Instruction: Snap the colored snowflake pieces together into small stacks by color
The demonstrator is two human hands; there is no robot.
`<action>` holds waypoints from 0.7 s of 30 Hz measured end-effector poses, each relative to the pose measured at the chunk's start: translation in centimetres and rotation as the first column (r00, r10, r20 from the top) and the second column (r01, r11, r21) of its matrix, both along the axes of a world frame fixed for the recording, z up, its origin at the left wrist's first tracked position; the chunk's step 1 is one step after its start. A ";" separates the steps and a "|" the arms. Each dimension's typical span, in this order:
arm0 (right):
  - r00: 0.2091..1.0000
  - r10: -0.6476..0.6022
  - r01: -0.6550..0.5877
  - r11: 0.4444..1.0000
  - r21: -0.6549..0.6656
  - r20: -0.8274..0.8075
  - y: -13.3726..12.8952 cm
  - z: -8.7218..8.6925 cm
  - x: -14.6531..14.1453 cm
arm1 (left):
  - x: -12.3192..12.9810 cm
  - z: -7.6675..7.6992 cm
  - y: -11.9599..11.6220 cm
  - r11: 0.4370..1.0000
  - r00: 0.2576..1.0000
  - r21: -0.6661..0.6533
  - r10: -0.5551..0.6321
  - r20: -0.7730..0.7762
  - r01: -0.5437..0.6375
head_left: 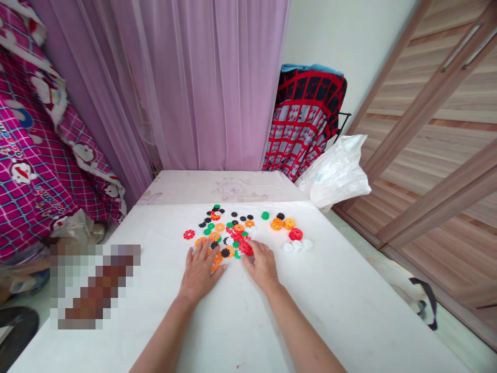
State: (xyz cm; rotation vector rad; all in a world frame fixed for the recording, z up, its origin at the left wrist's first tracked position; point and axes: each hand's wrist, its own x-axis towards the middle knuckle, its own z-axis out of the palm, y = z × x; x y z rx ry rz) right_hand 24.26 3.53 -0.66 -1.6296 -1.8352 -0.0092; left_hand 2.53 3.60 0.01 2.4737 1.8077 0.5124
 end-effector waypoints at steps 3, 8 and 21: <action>1.000 -0.007 0.006 1.000 -0.026 -0.007 0.4 0.0 -0.3 | 0.1 0.2 0.0 1.000 1.000 0.011 0.002 0.014 -0.002; 0.987 0.146 -0.146 0.989 0.001 -0.069 0.4 -0.2 -0.5 | 0.1 0.8 -0.3 0.999 0.999 0.029 0.014 0.038 -0.016; 0.984 0.167 -0.169 0.985 -0.023 -0.062 -1.1 0.7 -0.8 | 0.0 1.0 -0.4 0.997 0.999 0.071 0.041 -0.001 -0.040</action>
